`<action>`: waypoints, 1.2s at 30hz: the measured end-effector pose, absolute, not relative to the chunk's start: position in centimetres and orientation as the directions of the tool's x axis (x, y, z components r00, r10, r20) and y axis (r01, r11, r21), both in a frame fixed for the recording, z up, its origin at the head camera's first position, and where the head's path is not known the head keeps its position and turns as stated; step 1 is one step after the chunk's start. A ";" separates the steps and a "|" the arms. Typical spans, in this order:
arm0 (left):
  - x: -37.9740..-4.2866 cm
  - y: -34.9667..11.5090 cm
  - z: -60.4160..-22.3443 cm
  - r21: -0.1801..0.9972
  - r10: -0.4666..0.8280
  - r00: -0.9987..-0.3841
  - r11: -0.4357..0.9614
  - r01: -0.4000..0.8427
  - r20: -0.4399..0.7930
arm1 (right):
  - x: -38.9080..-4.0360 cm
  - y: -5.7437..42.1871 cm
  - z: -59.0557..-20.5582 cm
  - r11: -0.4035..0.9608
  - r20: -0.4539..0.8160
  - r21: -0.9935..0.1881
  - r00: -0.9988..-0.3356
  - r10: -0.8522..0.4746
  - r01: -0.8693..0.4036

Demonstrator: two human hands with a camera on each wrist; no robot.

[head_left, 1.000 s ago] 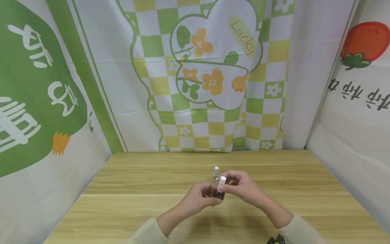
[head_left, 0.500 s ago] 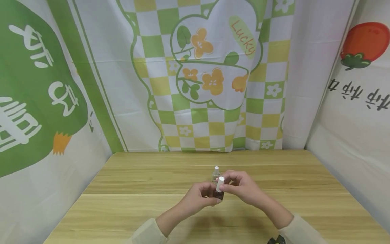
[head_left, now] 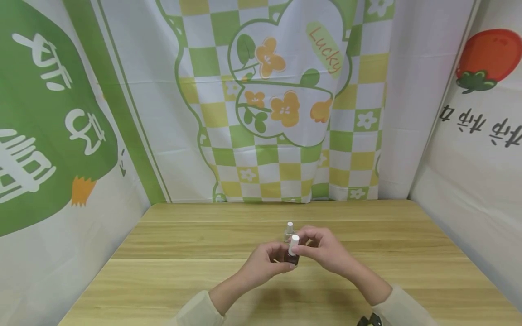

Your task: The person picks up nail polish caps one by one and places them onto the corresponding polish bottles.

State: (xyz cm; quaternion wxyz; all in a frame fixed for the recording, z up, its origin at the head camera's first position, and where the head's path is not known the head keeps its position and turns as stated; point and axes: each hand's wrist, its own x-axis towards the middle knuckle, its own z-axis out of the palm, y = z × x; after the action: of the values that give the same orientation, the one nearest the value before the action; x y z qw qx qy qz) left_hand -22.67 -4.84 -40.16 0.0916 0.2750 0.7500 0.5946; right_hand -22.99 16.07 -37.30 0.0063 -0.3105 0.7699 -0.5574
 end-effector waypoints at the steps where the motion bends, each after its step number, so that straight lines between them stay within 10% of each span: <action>1: -22.7 -4.8 -40.2 0.940 0.524 -0.829 0.142 0.310 0.194 | -23.0 16.1 -37.4 0.186 0.336 -0.862 -0.806 -0.487 -0.472; 36: -23.7 -4.3 -41.8 0.900 0.571 -0.795 0.211 0.382 0.204 | -23.0 15.9 -39.4 0.113 0.241 -0.935 -0.839 -0.488 -0.335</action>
State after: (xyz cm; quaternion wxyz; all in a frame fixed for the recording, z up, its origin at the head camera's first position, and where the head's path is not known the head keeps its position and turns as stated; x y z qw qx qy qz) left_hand -23.71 -4.30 -41.80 0.0860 0.3081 0.7734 0.5473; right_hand -22.97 15.94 -39.38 0.0633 -0.2769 0.7434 -0.6056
